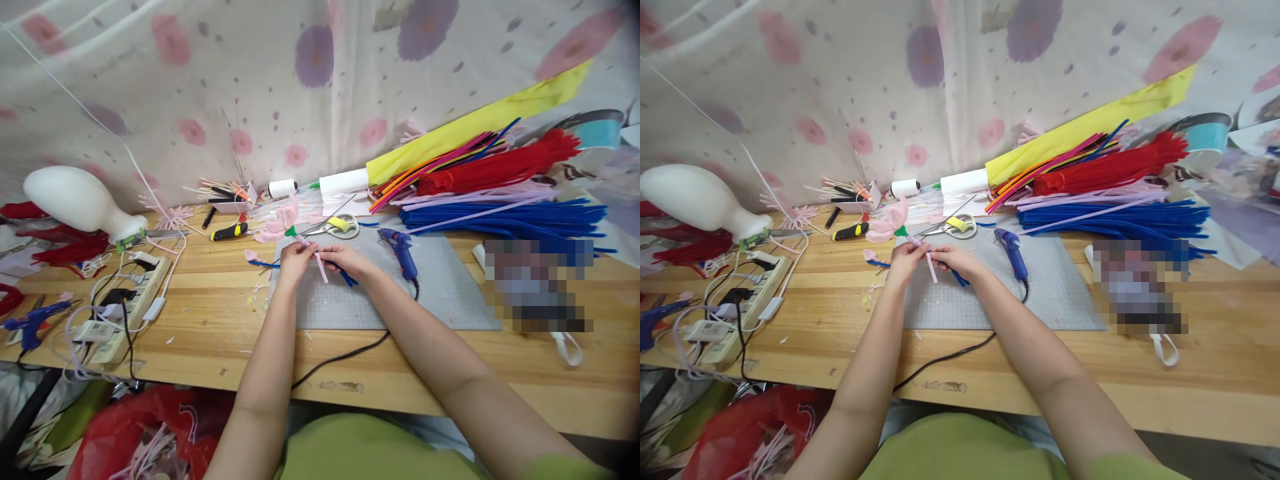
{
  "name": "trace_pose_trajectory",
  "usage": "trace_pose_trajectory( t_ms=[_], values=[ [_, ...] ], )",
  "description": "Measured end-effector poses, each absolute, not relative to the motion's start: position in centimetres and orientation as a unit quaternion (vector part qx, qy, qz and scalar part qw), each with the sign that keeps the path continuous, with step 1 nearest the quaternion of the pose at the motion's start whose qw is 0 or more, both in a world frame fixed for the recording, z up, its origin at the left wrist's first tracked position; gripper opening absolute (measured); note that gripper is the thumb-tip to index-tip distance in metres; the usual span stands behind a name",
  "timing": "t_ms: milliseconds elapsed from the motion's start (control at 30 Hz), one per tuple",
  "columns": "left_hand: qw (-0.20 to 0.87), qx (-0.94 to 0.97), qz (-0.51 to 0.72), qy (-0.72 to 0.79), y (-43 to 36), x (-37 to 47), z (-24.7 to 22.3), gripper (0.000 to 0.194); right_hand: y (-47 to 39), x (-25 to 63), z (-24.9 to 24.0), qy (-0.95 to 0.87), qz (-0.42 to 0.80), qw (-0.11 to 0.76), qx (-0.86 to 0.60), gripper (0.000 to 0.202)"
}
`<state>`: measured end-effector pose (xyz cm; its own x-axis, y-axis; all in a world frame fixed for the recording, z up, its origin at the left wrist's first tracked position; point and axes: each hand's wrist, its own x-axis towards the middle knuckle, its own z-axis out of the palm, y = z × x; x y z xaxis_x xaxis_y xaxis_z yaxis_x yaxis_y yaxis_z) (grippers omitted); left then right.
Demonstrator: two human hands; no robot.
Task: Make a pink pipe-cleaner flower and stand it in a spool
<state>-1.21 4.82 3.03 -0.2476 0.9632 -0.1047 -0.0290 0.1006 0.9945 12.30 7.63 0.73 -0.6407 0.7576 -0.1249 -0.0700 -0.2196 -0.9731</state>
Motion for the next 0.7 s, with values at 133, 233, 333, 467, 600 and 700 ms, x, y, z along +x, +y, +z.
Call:
trace_pose_trajectory(
  t_ms=[133, 233, 333, 467, 600, 700],
  values=[
    [0.408, 0.346, 0.565, 0.628, 4.4, -0.8, 1.7, 0.019, 7.0, 11.6, 0.0, -0.696, 0.432, 0.424, -0.386, 0.034],
    [0.405, 0.334, 0.572, 0.631, 3.9, -0.7, 1.4, 0.020, 6.7, 11.4, -0.2, -0.734, 0.331, 0.463, -0.371, 0.022],
    [0.420, 0.321, 0.591, 0.609, 3.7, -0.6, 1.4, 0.023, 6.5, 11.3, -0.2, -0.736, 0.307, 0.480, -0.366, 0.017],
    [0.432, 0.300, 0.613, 0.589, 3.6, -0.4, 1.5, 0.025, 6.3, 11.1, 0.1, -0.731, 0.318, 0.471, -0.377, 0.020],
    [0.385, 0.298, 0.616, 0.619, 3.5, -0.1, 1.8, 0.020, 6.0, 10.8, 0.4, -0.699, 0.348, 0.466, -0.416, 0.022],
    [0.377, 0.320, 0.617, 0.613, 3.3, 0.1, 1.9, 0.018, 6.4, 10.7, 0.2, -0.656, 0.381, 0.469, -0.453, 0.022]
  ],
)
